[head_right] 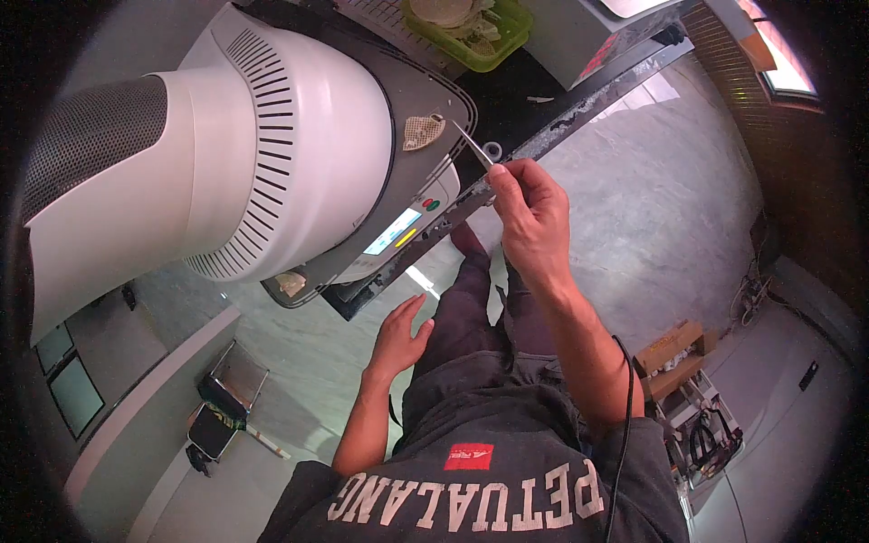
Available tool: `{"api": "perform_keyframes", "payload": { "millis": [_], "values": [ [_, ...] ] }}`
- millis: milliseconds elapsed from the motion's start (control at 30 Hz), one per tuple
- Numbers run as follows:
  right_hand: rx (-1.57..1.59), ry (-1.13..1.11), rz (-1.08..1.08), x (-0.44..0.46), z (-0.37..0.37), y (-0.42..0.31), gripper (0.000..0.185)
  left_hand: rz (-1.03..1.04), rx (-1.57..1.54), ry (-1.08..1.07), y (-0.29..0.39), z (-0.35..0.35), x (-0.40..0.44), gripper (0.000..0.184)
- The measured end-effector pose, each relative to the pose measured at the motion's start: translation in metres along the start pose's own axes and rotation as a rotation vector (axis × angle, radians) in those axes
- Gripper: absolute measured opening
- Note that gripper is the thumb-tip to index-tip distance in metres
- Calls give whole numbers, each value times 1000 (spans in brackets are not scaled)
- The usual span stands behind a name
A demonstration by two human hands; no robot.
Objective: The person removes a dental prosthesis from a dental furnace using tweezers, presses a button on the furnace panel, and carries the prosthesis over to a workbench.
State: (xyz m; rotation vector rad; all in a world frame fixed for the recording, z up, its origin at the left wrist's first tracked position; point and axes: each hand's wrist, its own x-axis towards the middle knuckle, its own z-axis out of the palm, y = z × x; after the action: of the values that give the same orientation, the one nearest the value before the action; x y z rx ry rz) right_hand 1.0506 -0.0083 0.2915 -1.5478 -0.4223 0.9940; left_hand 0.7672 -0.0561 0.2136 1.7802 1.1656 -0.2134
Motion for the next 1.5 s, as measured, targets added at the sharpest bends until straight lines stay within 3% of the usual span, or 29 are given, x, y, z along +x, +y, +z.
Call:
{"api": "perform_keyframes", "payload": {
  "millis": [1233, 1500],
  "values": [
    [49, -12, -6, 0, 1, 0, 25, -6, 13, 2, 0, 0, 1, 50],
    [-68, -2, -139, -4, 6, 2, 22, -1, 19, -1, 0, -1, 1, 51]
  ]
}}
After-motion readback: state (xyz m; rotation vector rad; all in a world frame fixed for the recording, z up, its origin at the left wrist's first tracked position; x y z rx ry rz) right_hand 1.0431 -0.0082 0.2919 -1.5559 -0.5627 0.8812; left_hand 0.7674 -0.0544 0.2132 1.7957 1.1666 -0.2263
